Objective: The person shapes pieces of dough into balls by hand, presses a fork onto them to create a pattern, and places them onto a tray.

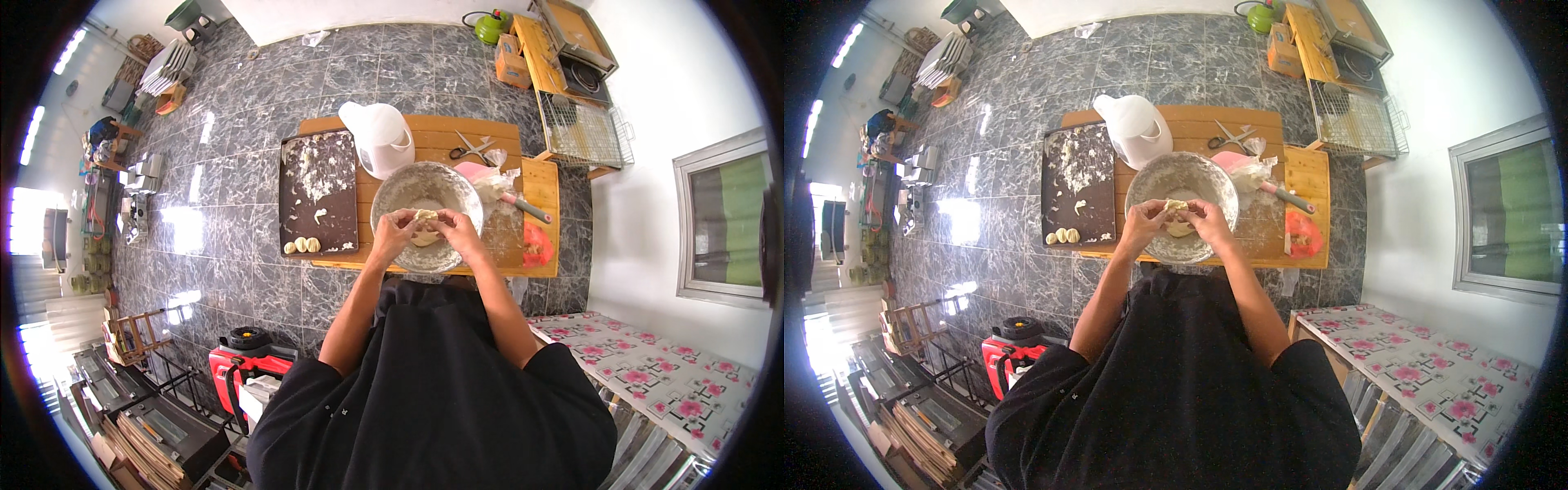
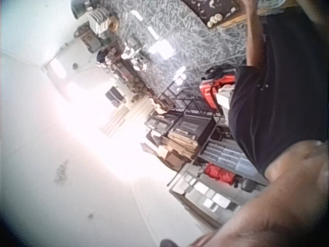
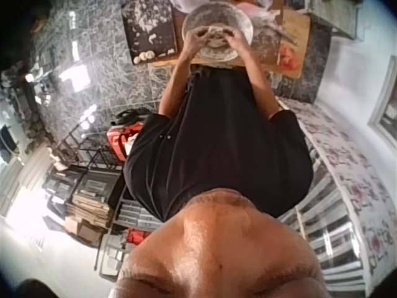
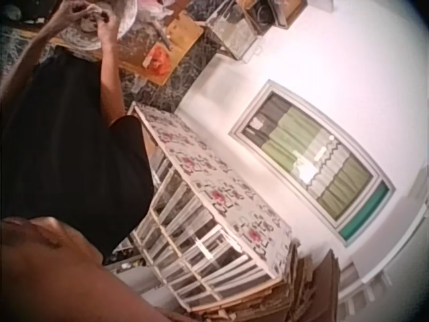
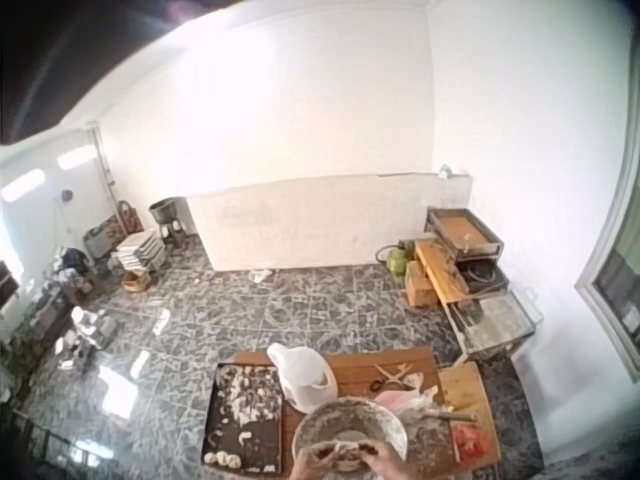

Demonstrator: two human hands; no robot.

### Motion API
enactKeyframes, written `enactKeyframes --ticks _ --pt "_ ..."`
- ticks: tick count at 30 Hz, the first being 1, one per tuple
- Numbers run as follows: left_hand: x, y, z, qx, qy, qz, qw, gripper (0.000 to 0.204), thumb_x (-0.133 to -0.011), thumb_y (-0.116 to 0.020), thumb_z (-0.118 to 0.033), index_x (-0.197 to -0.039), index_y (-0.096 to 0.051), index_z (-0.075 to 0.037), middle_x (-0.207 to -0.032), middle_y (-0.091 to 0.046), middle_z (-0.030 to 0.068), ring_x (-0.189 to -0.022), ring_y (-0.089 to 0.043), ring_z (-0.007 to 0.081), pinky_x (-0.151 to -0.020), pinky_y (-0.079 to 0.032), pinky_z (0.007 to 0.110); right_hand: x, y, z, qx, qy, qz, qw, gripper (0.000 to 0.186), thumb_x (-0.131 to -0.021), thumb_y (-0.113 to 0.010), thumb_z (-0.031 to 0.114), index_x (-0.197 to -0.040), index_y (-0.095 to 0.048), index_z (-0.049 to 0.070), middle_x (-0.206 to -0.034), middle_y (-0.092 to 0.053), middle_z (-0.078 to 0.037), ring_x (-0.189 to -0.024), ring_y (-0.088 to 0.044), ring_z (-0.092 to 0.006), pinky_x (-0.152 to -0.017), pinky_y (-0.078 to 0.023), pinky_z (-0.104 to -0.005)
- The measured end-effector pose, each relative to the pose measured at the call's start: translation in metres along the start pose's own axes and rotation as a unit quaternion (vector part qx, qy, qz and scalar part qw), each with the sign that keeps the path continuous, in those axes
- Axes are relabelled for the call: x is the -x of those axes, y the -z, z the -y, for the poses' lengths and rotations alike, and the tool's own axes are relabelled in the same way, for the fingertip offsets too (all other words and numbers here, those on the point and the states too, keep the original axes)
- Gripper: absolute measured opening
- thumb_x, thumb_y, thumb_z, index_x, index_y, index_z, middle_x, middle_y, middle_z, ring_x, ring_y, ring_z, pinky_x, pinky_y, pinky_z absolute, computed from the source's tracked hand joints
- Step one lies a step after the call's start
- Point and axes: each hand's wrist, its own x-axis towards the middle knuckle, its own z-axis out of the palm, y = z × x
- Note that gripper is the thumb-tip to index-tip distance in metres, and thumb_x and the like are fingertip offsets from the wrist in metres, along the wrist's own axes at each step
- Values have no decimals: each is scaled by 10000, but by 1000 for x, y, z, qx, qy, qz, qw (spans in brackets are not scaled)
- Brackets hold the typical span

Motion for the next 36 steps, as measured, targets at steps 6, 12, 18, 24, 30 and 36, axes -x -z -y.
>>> enactKeyframes --ticks 6,12,18,24,30,36 --pt "-4 1 14 -125 -121 -94 980 286 -886 -672 -141 -1116 -664 28 -969 -698 132 -874 -668 175 -746 -534 297 1 -3 0 64 10 -35 997 259 -900 -677 196 -1096 -635 32 -994 -680 -27 -878 -642 -99 -727 -503 -251" --pt "-8 -6 13 -140 -186 -108 966 267 -853 -681 -97 -1091 -669 22 -940 -678 157 -870 -687 225 -756 -536 314 0 2 -3 67 16 -33 997 319 -913 -665 222 -1138 -616 1 -1026 -669 -31 -902 -652 -122 -763 -522 -268" --pt "-11 -13 10 -159 -186 -258 935 213 -840 -682 -68 -1029 -678 29 -948 -677 168 -821 -695 251 -740 -541 317 9 -8 4 -16 8 57 998 496 -963 -587 326 -1345 -492 25 -1244 -585 -53 -1081 -592 -137 -840 -505 -278" --pt "-1 -29 -8 -149 -213 -176 949 164 -852 -653 -29 -1007 -696 4 -931 -677 145 -819 -700 254 -706 -547 318 7 -2 -1 44 50 85 994 572 -949 -590 411 -1365 -477 35 -1255 -565 -39 -1097 -553 -118 -846 -486 -274" --pt "-5 -23 6 -123 -194 -141 963 190 -885 -646 -71 -1049 -681 17 -950 -693 143 -808 -699 206 -704 -544 300 2 -5 -4 76 56 43 995 493 -963 -566 419 -1238 -588 11 -1046 -661 -59 -947 -589 -120 -833 -471 -280" --pt "-4 2 -1 28 -55 -92 994 328 -966 -582 -217 -1167 -610 40 -936 -702 108 -798 -672 120 -700 -531 269 -4 -1 -7 131 108 -58 984 388 -945 -611 351 -1049 -690 -15 -843 -706 -63 -790 -610 -87 -737 -487 -275"
